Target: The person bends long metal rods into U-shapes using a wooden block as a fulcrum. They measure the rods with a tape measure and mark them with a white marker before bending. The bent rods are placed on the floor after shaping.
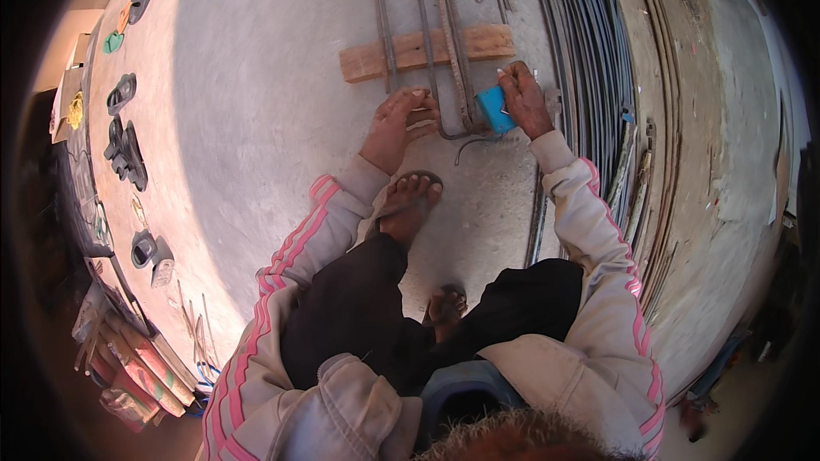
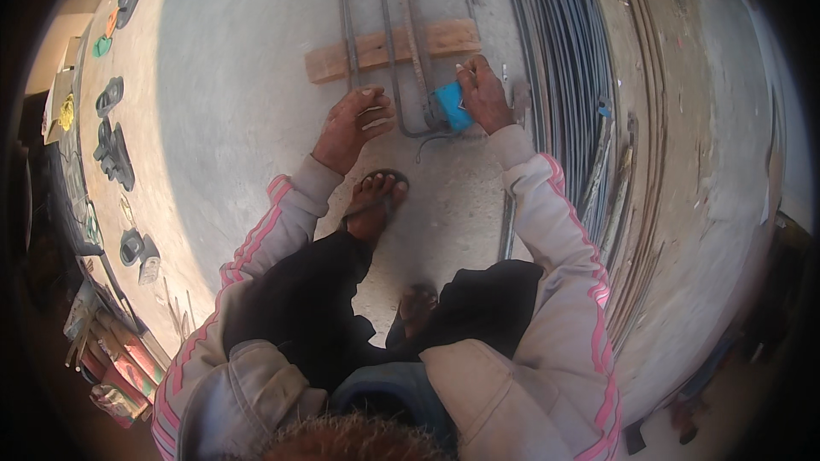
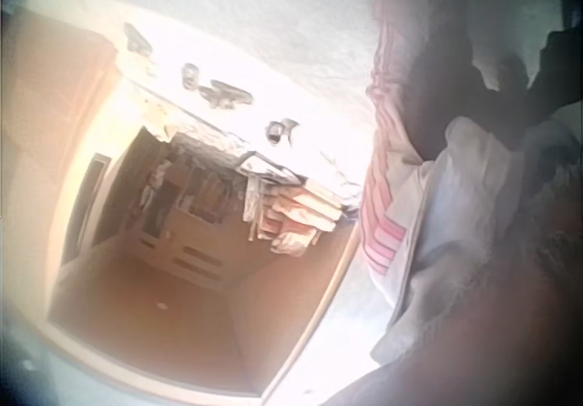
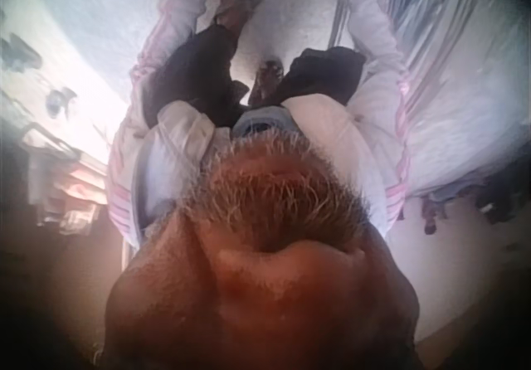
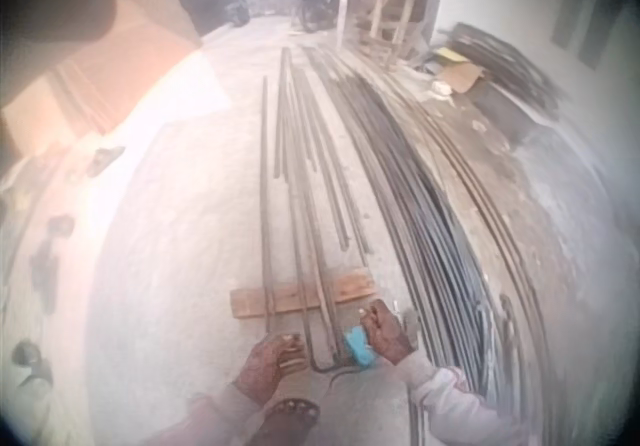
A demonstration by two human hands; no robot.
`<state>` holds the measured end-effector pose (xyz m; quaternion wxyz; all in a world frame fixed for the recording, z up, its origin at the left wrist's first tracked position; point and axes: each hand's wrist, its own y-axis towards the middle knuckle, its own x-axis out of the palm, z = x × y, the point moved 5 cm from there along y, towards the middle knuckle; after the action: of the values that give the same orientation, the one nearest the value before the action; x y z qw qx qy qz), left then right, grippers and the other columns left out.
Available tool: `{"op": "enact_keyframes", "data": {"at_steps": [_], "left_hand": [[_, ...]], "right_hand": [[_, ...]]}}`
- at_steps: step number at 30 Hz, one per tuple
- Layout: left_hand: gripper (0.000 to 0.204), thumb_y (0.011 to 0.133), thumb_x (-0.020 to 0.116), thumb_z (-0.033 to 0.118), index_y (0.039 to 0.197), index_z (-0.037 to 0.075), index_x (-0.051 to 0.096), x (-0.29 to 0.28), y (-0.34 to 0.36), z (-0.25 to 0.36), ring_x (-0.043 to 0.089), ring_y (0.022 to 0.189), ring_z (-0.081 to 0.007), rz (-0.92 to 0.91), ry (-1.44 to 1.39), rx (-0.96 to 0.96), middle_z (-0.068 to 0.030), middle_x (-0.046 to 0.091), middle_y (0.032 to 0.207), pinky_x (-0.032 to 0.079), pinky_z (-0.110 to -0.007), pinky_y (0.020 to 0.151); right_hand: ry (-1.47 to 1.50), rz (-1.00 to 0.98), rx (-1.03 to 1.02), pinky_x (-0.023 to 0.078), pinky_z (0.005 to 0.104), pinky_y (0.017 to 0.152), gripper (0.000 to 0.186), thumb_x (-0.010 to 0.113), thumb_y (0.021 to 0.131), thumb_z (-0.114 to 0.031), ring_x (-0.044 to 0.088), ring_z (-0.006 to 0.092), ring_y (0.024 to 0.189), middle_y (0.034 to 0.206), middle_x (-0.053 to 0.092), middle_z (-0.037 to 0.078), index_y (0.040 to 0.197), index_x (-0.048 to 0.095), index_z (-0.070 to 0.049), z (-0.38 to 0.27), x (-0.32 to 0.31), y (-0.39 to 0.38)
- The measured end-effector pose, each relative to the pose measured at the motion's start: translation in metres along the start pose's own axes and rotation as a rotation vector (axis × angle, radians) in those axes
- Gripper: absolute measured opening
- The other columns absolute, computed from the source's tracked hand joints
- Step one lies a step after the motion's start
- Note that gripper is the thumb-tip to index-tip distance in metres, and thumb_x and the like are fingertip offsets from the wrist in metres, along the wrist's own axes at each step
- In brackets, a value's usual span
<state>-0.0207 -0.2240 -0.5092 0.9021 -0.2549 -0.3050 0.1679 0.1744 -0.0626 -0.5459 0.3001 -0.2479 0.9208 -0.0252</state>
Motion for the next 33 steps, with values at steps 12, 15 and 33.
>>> {"op": "enact_keyframes", "data": {"at_steps": [12, 15, 33], "left_hand": [[0.035, 0.096, 0.056, 0.033, 0.112, 0.003, 0.063, -0.09, 0.066, 0.07, 0.066, 0.085, -0.0198, 0.205, 0.139, 0.287, -0.006, 0.066, 0.096, 0.054, -0.032, 0.075], [0.037, 0.092, 0.061, 0.037, 0.107, 0.004, 0.068, -0.103, 0.105, 0.092, 0.067, 0.086, -0.0186, 0.234, 0.611, 0.341, -0.008, 0.069, 0.097, 0.054, -0.033, 0.076], [0.048, 0.073, 0.076, 0.052, 0.1, 0.012, 0.077, -0.12, 0.212, 0.086, 0.068, 0.094, -0.0263, 0.25, 1.403, 0.063, -0.0114, 0.074, 0.098, 0.051, -0.037, 0.088]], "right_hand": [[-0.649, 0.111, -0.288, 0.049, 0.0526, 0.076, 0.021, 0.051, 0.096, -0.023, 0.064, 0.0438, 0.087, 0.095, 0.066, 0.021, 0.106, 0.055, -0.006, 0.027, -0.014, 0.021], [-0.538, 0.239, -0.46, 0.049, 0.0496, 0.075, 0.022, 0.06, 0.092, -0.023, 0.063, 0.0416, 0.085, 0.095, 0.066, 0.02, 0.102, 0.061, -0.004, -0.01, -0.023, 0.03], [-0.501, -0.177, -0.676, 0.048, 0.042, 0.091, 0.022, 0.065, 0.088, -0.022, 0.062, 0.0287, 0.105, 0.108, 0.07, 0.009, 0.105, 0.07, -0.008, -0.093, 0.136, 0.078]]}}
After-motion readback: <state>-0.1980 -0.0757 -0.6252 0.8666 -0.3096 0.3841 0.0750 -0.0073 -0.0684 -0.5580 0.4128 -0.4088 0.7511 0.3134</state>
